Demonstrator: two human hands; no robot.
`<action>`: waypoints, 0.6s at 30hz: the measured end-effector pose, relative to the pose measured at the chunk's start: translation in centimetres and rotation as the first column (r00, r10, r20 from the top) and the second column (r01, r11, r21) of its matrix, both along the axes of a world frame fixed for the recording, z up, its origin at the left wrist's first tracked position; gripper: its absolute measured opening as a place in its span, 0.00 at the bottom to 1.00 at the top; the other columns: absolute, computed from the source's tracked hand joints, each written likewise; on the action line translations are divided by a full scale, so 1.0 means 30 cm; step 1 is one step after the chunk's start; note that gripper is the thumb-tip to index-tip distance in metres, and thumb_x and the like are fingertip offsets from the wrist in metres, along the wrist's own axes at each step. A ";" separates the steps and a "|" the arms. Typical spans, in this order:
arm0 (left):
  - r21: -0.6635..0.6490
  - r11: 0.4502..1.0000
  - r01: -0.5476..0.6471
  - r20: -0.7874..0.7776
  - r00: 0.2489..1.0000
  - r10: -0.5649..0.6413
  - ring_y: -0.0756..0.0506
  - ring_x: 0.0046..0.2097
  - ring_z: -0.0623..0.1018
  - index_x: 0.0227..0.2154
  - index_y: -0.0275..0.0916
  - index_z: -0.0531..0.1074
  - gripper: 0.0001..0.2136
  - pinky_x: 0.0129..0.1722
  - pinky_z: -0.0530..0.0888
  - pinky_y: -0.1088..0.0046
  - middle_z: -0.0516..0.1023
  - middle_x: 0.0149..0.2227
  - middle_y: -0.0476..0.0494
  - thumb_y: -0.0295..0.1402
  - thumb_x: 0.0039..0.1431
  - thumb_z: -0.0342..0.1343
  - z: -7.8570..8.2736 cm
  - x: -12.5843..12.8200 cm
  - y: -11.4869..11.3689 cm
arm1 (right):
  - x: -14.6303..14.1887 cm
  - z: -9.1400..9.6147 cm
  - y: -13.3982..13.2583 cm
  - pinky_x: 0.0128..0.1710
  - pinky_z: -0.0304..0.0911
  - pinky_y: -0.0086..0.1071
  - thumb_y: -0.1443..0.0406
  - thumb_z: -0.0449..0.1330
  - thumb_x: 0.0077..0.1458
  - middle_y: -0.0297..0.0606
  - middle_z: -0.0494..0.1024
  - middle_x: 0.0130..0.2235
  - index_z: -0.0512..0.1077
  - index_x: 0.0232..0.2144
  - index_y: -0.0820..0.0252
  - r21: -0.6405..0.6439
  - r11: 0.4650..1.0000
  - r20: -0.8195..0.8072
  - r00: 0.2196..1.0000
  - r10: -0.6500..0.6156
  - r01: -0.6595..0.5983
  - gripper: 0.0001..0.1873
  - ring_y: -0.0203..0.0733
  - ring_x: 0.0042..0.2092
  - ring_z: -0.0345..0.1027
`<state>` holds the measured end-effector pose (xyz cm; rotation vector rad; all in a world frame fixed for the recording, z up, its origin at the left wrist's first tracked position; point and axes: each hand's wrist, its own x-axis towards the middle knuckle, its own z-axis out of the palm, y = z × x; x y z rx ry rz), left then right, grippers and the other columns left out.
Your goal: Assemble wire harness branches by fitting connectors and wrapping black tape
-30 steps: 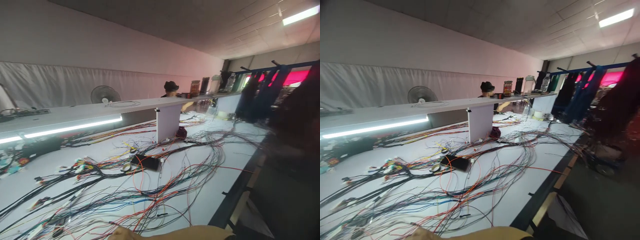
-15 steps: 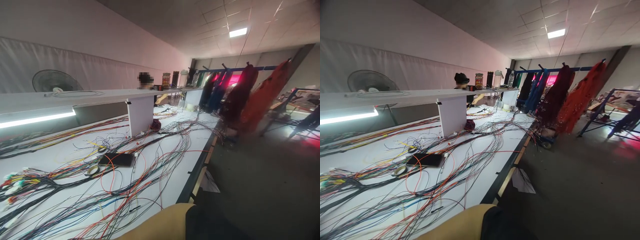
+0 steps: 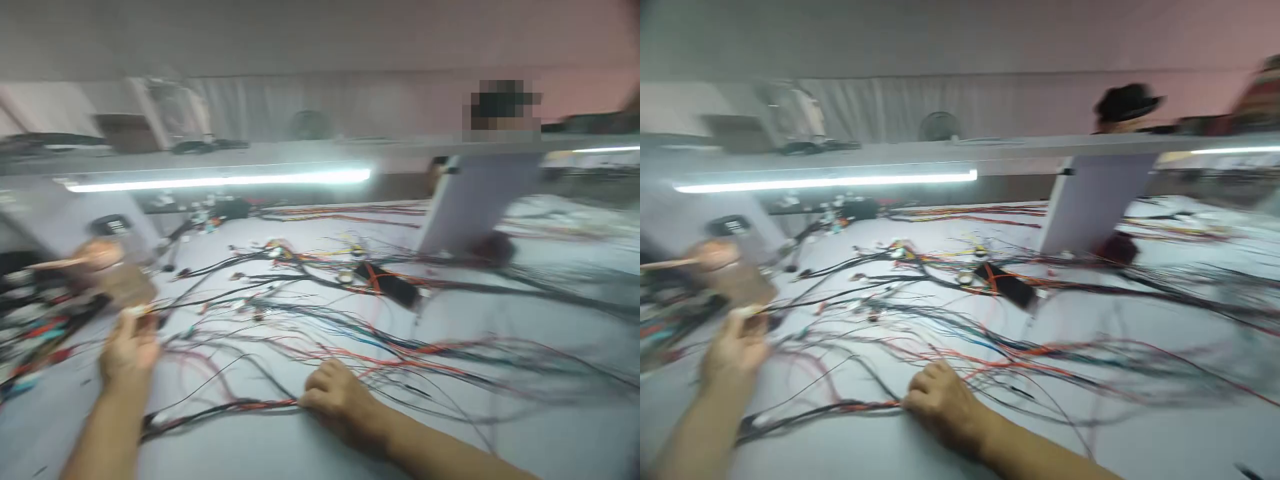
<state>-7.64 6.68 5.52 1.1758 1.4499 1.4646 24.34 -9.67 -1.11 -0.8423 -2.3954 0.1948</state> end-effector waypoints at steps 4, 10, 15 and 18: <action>0.141 0.891 -0.431 0.386 0.853 0.351 0.51 0.36 0.77 0.38 0.36 0.71 0.08 0.37 0.76 0.73 0.76 0.36 0.47 0.33 0.66 0.49 -0.022 -0.209 -0.102 | 0.000 -0.013 0.005 0.37 0.53 0.34 0.72 0.54 0.60 0.36 0.74 0.36 0.69 0.40 0.58 -0.030 0.998 -0.099 0.994 0.055 -0.058 0.08 0.37 0.37 0.61; 0.177 0.880 -0.441 0.646 0.727 0.234 0.50 0.40 0.80 0.35 0.39 0.76 0.07 0.44 0.77 0.74 0.80 0.38 0.46 0.30 0.62 0.52 -0.040 -0.181 -0.089 | -0.009 -0.025 0.001 0.35 0.52 0.34 0.73 0.53 0.61 0.37 0.73 0.34 0.69 0.41 0.59 0.014 0.996 -0.132 0.987 0.091 -0.090 0.08 0.38 0.35 0.61; 0.188 0.882 -0.432 0.692 0.696 0.193 0.49 0.39 0.80 0.34 0.38 0.77 0.04 0.45 0.77 0.73 0.80 0.37 0.44 0.30 0.58 0.58 -0.017 -0.188 -0.108 | -0.006 -0.040 0.005 0.35 0.53 0.34 0.72 0.51 0.62 0.38 0.73 0.34 0.69 0.41 0.59 -0.003 0.997 -0.138 0.987 0.081 -0.082 0.09 0.38 0.34 0.61; 0.195 0.886 -0.421 0.696 0.696 0.178 0.49 0.38 0.80 0.32 0.36 0.77 0.04 0.46 0.77 0.73 0.80 0.36 0.44 0.31 0.58 0.59 -0.008 -0.186 -0.111 | -0.001 -0.044 0.002 0.36 0.54 0.34 0.72 0.54 0.61 0.38 0.73 0.34 0.70 0.41 0.58 -0.015 0.998 -0.100 0.993 0.065 -0.067 0.09 0.38 0.35 0.62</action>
